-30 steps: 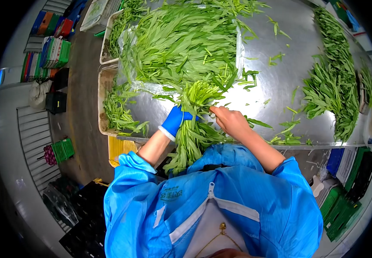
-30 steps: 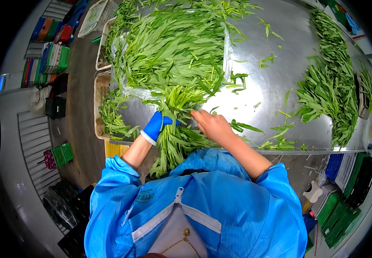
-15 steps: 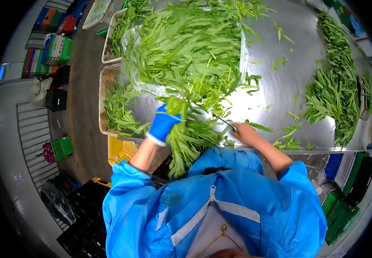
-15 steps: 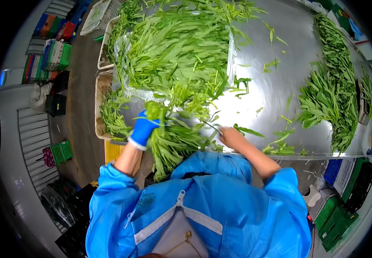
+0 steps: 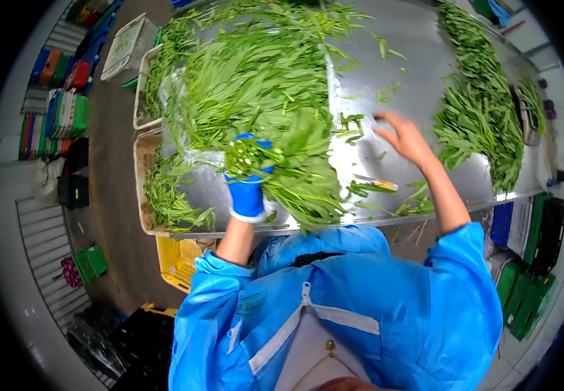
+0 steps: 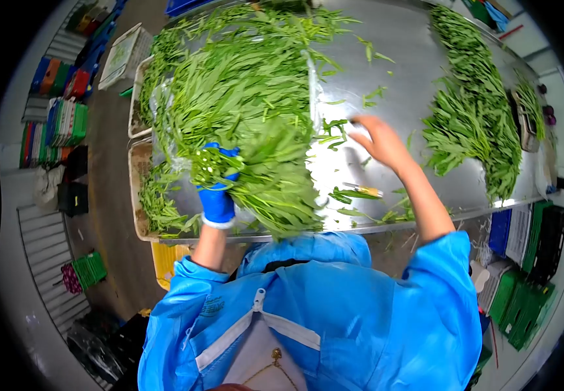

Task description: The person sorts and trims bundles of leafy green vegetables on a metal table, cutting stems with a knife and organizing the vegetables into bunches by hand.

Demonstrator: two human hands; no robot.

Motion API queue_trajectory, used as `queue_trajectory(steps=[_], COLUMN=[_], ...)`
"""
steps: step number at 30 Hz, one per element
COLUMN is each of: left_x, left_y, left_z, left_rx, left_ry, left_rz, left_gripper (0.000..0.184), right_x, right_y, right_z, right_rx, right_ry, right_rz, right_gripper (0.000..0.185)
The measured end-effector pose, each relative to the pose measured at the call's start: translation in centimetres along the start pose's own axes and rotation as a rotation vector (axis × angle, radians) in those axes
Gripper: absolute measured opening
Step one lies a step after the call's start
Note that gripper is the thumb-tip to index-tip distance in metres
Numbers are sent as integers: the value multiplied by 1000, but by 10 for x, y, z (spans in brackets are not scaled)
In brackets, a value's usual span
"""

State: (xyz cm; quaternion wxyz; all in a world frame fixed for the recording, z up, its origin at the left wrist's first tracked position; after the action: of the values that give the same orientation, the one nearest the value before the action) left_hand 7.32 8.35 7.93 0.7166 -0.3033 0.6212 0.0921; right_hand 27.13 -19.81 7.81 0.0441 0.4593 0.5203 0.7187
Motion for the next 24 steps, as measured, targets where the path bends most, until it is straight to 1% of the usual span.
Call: queue_trajectory(steps=[2,4,7,9,10,12,13,14,15,16,17,19,20,22,23,24], left_x=[17,36,37,38,40,46,49,51,52,54,63,70,71,76,76,78], left_y=[-37,-65,-58,-39,-36,-37,-36,-41,-47,-52,-56,-64,-69,-66,-65,-66], left_z=[-19,-40,-45,-45,-49,-54,-54,-55,-56,-56,-57,-53,-53,-53,-54,-58], left_rx=[45,72,20,-61,-91,-141,-191,-192,-192,-193,-174,-172,-179,-189,-194,-212], left_ry=[78,165,242,263,296,361,309,322,336,347,429,483,506,429,390,439], left_rz=[-158,-275,-220,-152,-188,-260,-246,-276,-308,-342,-356,-475,-557,-485,-452,-485], left_gripper=[59,61,53,48,43,32,25,24,23,22,20,23,24,26,26,25], right_x=[35,50,-11,13,44,84,96,108,109,108,107,100,89,53,56,64], right_y=[23,-32,-137,-149,-133,-112,-108,-102,-111,-112,-113,-119,-119,-116,-108,-96], right_z=[30,38,-48,-88,-99,-109,-112,-115,-122,-122,-123,-125,-121,-106,-107,-106], right_rx=[21,279,772,997,1051,1160,993,824,676,605,532,521,596,735,772,809], right_ry=[-26,2,-424,-500,-436,-101,-91,-77,-45,-98,-149,-418,-414,-409,-398,-385], right_rz=[285,616,757,898,1010,860,887,899,894,915,936,1037,973,842,821,799], right_gripper=[41,48,57,62,66,79,80,81,76,75,74,78,82,91,94,97])
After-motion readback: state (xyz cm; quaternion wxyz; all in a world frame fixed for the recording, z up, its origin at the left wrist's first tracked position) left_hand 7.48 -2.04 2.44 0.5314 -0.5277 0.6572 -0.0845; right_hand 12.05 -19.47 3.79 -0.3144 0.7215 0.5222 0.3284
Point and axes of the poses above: each hand's wrist, its own z-axis towards the middle knuckle, its own y-axis out of the back of the hand, x = y × z, the point moved 8 cm from there along z, towards the middle knuckle
